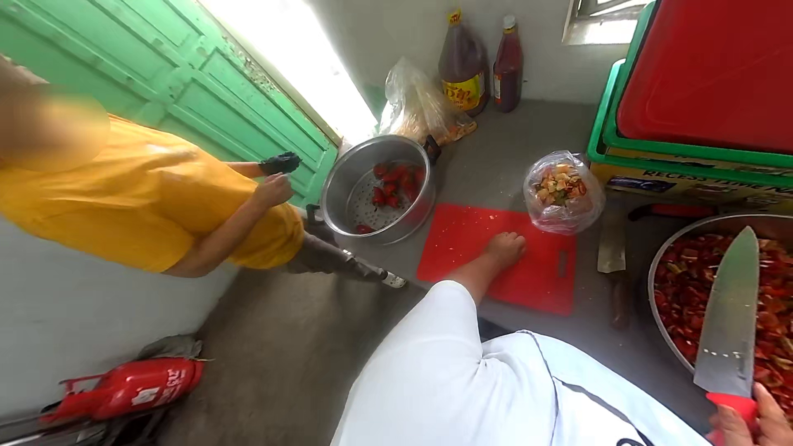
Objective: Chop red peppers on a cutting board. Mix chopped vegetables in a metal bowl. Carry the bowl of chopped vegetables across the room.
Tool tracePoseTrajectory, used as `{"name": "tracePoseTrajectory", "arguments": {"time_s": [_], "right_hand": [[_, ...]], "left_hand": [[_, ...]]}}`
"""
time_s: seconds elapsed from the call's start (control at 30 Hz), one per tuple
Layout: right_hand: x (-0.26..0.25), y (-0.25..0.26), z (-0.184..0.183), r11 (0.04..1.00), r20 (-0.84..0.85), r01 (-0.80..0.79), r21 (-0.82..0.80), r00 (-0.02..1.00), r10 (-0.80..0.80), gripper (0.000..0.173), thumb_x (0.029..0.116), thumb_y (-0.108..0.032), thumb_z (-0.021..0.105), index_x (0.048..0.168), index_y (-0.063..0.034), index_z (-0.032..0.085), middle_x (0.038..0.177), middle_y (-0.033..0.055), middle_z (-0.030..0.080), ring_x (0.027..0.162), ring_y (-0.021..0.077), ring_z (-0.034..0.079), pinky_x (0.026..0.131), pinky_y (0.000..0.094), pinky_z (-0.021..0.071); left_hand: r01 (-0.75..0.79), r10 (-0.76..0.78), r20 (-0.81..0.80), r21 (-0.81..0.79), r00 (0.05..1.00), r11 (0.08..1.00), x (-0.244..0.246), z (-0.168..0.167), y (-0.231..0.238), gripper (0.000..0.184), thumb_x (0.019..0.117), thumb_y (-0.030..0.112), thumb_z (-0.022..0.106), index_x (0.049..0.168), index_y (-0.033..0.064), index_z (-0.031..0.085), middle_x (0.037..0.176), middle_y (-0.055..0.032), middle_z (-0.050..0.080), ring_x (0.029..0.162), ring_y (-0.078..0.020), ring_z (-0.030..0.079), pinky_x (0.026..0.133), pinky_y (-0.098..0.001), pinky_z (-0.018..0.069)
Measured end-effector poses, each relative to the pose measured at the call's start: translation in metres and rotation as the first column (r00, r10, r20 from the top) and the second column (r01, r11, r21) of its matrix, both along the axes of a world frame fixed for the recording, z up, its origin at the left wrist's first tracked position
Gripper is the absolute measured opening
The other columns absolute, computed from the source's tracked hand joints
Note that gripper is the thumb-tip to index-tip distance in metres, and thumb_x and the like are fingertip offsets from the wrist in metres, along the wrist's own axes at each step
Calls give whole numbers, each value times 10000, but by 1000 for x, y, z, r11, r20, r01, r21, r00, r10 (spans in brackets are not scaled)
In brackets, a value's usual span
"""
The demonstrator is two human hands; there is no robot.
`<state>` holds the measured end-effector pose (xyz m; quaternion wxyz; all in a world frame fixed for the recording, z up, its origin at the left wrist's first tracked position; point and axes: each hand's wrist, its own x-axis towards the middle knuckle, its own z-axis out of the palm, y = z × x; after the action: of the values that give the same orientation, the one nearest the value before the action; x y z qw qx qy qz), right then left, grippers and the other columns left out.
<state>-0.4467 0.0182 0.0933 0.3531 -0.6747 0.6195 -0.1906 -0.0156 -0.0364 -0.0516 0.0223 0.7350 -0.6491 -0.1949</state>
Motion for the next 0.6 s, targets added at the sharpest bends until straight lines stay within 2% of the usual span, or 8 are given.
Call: {"name": "tracePoseTrajectory", "arguments": {"time_s": [0.17, 0.27, 0.33, 0.37, 0.43, 0.5, 0.57, 0.6], "right_hand": [[-15, 5, -12, 998, 35, -13, -59, 999, 15, 574, 1075, -172, 422, 1552, 113, 280, 1240, 361, 575, 769, 119, 609, 703, 267, 538], [-24, 12, -18, 994, 31, 24, -108, 999, -21, 575, 1059, -211, 437, 1549, 75, 338, 1222, 343, 616, 772, 211, 645, 700, 375, 568], [-32, 16, -15, 996, 17, 58, -71, 998, -57, 590, 1064, -248, 436, 1564, 45, 327, 1217, 308, 633, 786, 221, 656, 708, 391, 573], [-36, 19, -14, 996, 20, 77, -46, 997, -76, 597, 1063, -253, 446, 1569, 38, 320, 1185, 291, 646, 783, 214, 657, 708, 390, 574], [-42, 23, -19, 993, 61, 117, -32, 991, -115, 595, 1063, -260, 467, 1569, 20, 326, 1080, 230, 668, 748, 171, 653, 683, 358, 576], [-50, 29, -27, 986, 106, 159, -42, 982, -154, 578, 1064, -245, 480, 1564, 11, 342, 1016, 185, 672, 713, 125, 643, 650, 307, 573], [-55, 35, -30, 979, 126, 204, -24, 972, -199, 564, 1065, -233, 487, 1566, -12, 353, 1010, 160, 672, 703, 100, 635, 638, 279, 564], [-57, 38, -30, 975, 122, 221, -16, 968, -217, 561, 1067, -237, 490, 1569, -24, 357, 1027, 160, 675, 709, 101, 637, 640, 284, 564]], "left_hand": [[-50, 51, -9, 54, 999, 997, 0, 19, 2, 381, 1090, 293, 476, 1214, -12, 668, 1231, -207, 686, 1211, -352, 647, 1050, -506, 503], [-356, 344, -179, -40, 922, 934, 7, 22, 11, 386, 1083, 268, 495, 1194, -56, 672, 1209, -232, 693, 1181, -356, 666, 1051, -519, 505], [-622, 545, -451, -31, 707, 782, 9, 28, 12, 455, 1103, 297, 449, 1244, -95, 630, 1195, -251, 687, 1141, -343, 672, 1040, -498, 509], [-749, 592, -630, 26, 502, 662, 6, 30, 11, 470, 1115, 319, 418, 1267, -82, 608, 1117, -218, 686, 1028, -285, 676, 962, -434, 539], [-862, 492, -870, 263, -17, 434, -11, 42, -7, 391, 1116, 431, 377, 1072, 86, 556, 738, -8, 535, 590, -90, 518, 566, -251, 486], [-741, 277, -896, 442, -346, 505, -43, 71, -32, 374, 1108, 469, 362, 908, 182, 495, 608, 69, 478, 464, -36, 449, 438, -197, 415], [-576, 176, -873, 440, -456, 689, -90, 101, -59, 370, 1120, 436, 331, 898, 186, 489, 600, 73, 459, 457, -25, 427, 428, -177, 398], [-509, 183, -877, 415, -444, 754, -118, 116, -74, 372, 1126, 418, 319, 874, 190, 472, 583, 75, 444, 444, -23, 416, 417, -172, 385]]}}
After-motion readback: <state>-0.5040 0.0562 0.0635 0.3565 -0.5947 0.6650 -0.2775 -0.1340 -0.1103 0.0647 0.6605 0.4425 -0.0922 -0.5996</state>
